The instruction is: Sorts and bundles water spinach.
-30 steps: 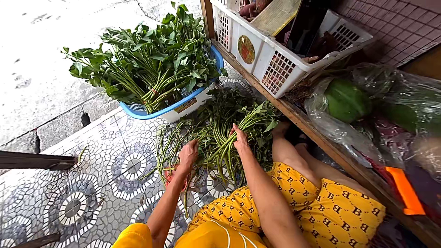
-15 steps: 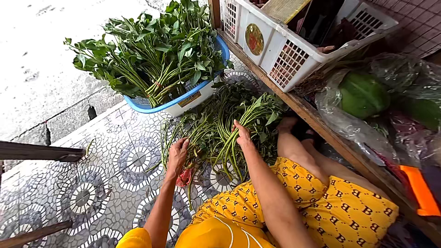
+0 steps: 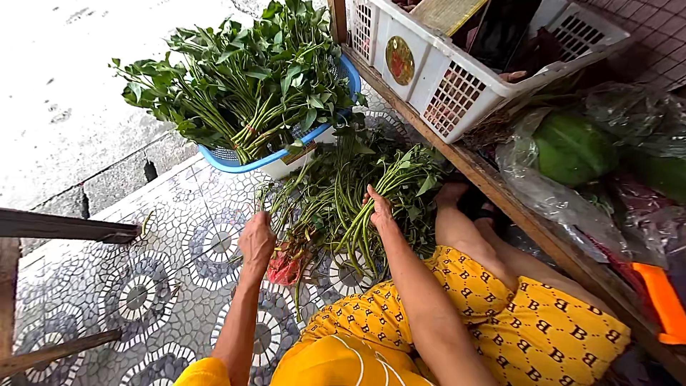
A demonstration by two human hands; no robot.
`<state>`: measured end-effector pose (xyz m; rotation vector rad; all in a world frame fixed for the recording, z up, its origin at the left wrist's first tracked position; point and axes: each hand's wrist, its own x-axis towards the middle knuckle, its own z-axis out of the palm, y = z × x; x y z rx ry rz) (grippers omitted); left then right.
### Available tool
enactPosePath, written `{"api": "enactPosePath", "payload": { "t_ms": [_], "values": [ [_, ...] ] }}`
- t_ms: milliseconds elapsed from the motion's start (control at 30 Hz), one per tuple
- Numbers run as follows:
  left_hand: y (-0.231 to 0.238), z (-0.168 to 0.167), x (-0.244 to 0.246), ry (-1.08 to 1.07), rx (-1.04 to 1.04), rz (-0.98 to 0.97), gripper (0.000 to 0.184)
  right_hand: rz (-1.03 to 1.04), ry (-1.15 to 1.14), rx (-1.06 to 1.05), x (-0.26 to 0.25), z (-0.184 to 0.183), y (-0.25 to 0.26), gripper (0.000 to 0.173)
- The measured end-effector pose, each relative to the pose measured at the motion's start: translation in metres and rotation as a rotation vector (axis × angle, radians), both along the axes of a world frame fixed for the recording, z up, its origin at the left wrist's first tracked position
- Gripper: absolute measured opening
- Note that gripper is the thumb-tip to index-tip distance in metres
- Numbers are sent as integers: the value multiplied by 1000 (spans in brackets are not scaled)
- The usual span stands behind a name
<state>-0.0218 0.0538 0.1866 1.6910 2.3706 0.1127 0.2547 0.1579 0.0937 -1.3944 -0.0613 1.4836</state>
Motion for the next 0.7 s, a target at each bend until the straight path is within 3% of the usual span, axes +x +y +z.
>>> {"api": "enactPosePath", "payload": {
  "t_ms": [67, 100, 167, 267, 367, 433, 467, 567, 633, 700],
  "values": [
    [2, -57, -22, 1, -574, 29, 39, 47, -6, -11, -5, 2, -4, 24],
    [4, -69, -25, 22, -687, 43, 42, 55, -4, -12, -7, 6, -2, 24],
    [6, -69, -19, -7, -666, 91, 46, 58, 3, 10, -6, 14, -2, 24],
    [11, -54, -10, -95, -452, 217, 51, 48, -1, 54, 0, 16, -4, 24],
    [14, -20, -4, -35, -60, 297, 43, 17, 0, 37, 0, 13, 0, 25],
    [4, -23, -14, 140, 181, 266, 40, 32, -7, 20, 2, 11, -4, 27],
    [-7, -34, -31, 174, 116, 290, 39, 43, -14, 17, 2, 10, -7, 27],
    [-51, -76, -101, 63, -422, 416, 38, 54, -20, 16, 1, 8, -4, 23],
    [-50, -68, -110, 0, -442, 409, 37, 45, -24, 35, 2, 13, 8, 21],
    [-58, -30, -98, -80, -304, 395, 37, 100, -40, 38, -2, 7, -5, 21]
  ]
}}
